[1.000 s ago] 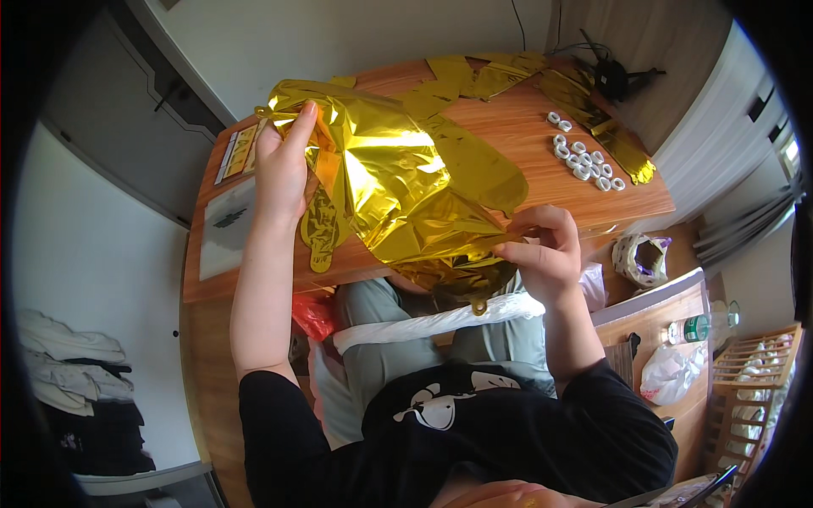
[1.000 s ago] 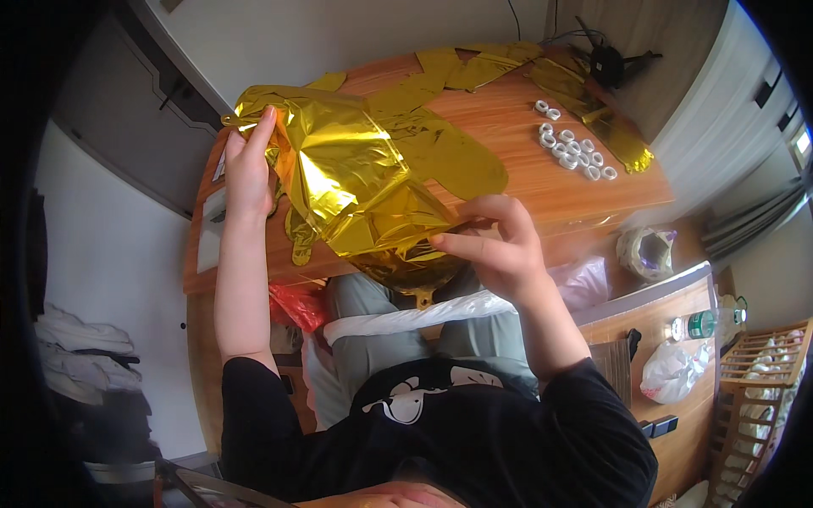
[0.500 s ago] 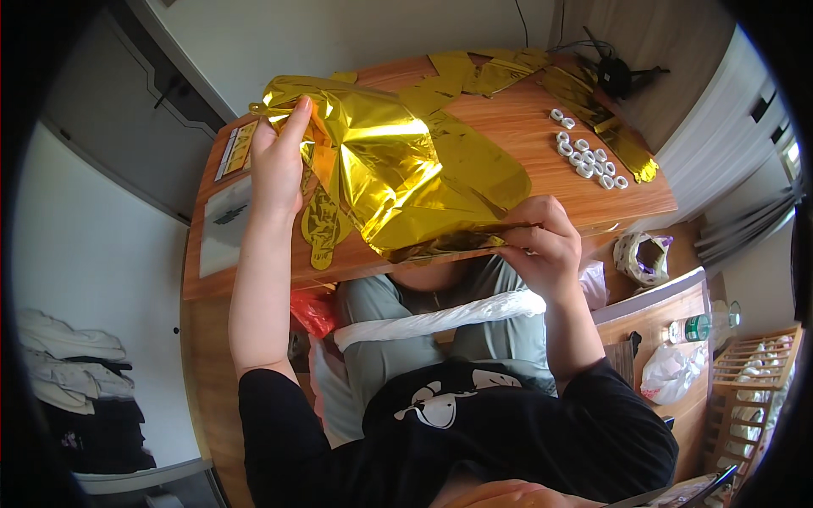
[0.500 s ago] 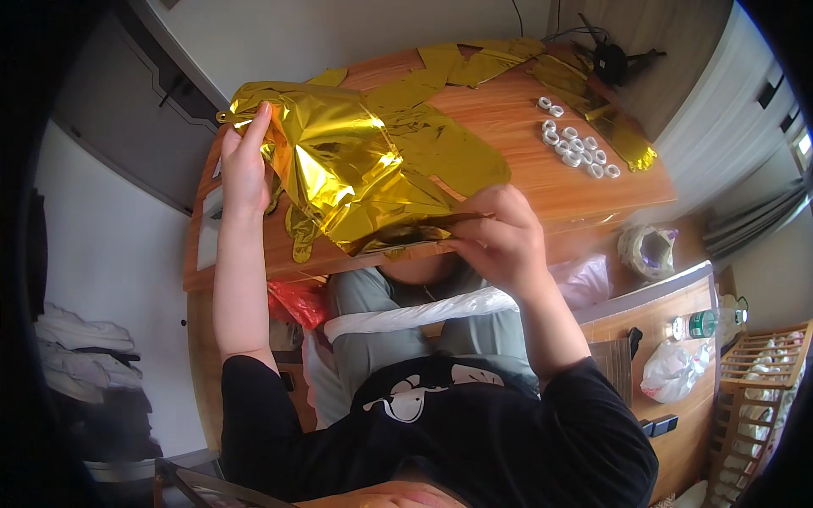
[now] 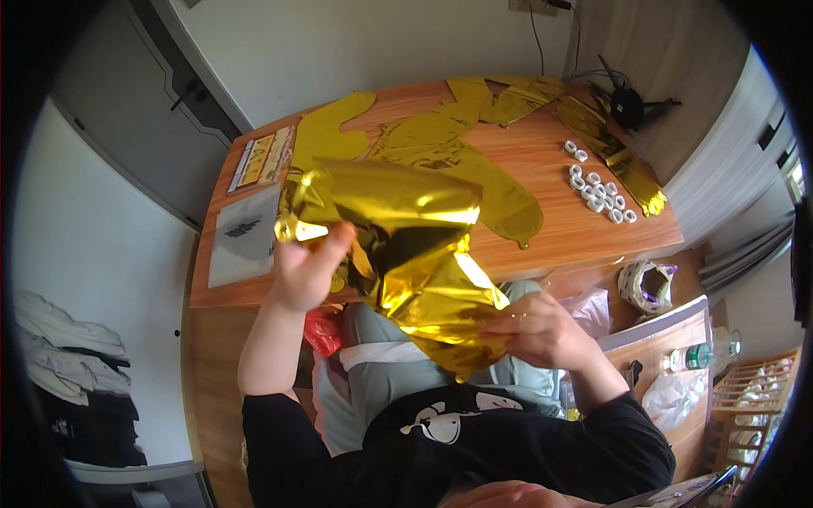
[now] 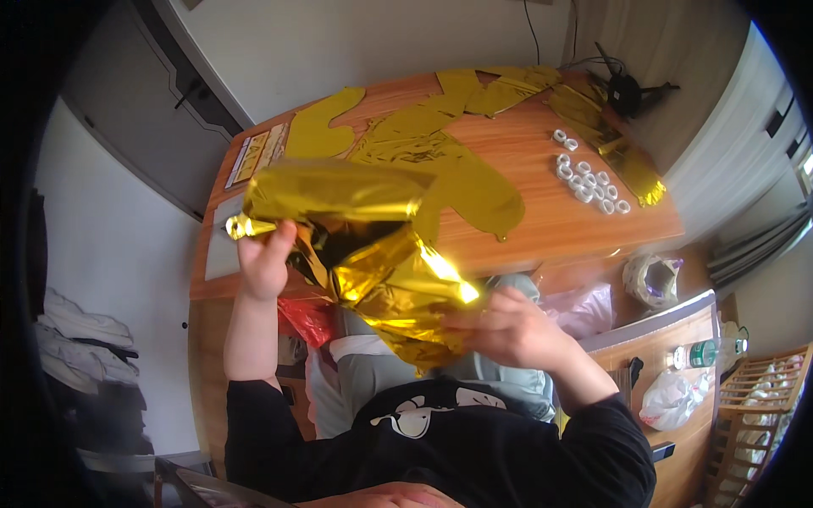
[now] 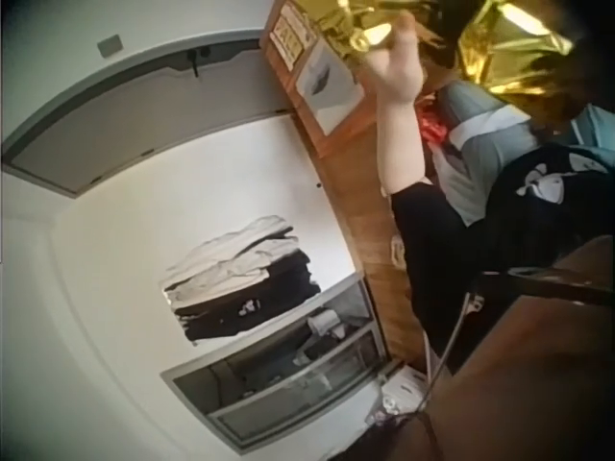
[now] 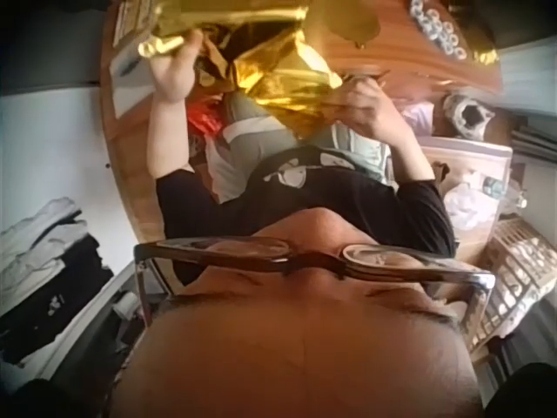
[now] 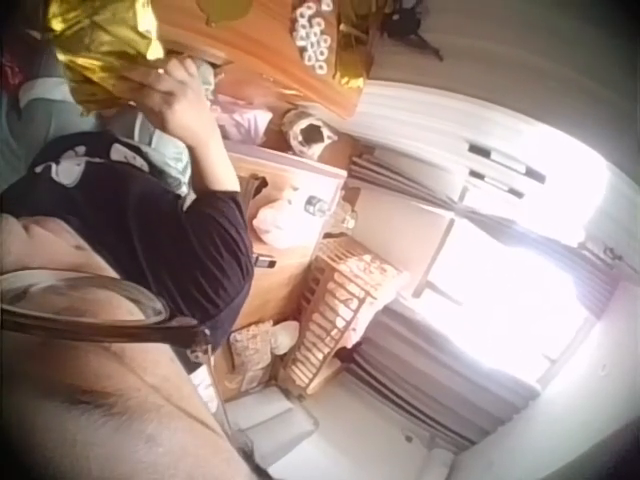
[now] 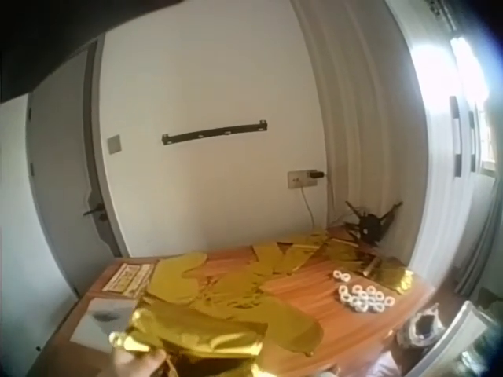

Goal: Folding pieces of gold foil into specific shapes on a wooden table.

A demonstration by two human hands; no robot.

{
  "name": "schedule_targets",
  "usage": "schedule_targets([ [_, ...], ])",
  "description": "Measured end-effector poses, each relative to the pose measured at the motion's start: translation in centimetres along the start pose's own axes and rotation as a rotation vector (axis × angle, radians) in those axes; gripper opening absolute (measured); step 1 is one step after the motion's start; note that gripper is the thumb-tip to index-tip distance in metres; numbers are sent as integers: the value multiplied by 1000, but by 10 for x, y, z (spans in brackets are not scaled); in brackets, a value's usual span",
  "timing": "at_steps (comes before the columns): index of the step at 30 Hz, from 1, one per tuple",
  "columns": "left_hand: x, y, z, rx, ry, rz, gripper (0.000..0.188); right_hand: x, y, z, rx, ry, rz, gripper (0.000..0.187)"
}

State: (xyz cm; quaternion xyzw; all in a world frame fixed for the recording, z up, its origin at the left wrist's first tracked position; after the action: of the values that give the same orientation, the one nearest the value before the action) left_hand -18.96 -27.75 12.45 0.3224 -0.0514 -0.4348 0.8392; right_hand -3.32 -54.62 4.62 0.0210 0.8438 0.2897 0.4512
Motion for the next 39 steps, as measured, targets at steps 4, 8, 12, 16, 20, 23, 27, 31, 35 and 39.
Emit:
schedule_targets([
  [4,15,-34,1,-29,-17,-159,24,-4,14,-9,10,387,-165,43],
  [8,61,-48,27,49,70,-679,23,-7,-5,40,308,898,-111,79],
  [12,88,-39,67,337,108,-651,23,4,17,31,176,1051,-346,85],
  [16,83,-14,68,310,193,-459,16,-4,51,52,411,1604,232,80],
  [20,54,46,9,-274,-45,-158,22,-46,84,124,631,1353,772,33],
  [23,48,119,-51,-539,-153,23,23,-69,120,202,521,888,650,27],
  [27,40,176,-195,-739,237,-256,30,-50,146,268,825,1034,753,26],
  [31,-32,172,-266,-389,1032,-118,93,0,190,267,967,1129,604,37],
  [35,54,179,-256,-624,857,-256,107,-5,130,298,1042,578,344,55],
  [39,58,168,-239,-618,1210,-341,98,-12,133,273,765,221,228,46],
])
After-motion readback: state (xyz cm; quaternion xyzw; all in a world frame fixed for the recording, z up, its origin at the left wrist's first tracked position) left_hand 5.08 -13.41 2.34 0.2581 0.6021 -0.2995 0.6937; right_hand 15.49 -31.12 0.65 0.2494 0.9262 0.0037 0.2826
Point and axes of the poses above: each hand's wrist, its own y-axis towards the middle knuckle, its own x-axis out of the palm, z = x × y, the point moved 6 cm from there along y, towards the middle knuckle, and after that the axes turned 7 degrees about y, right-handed, at the moved point
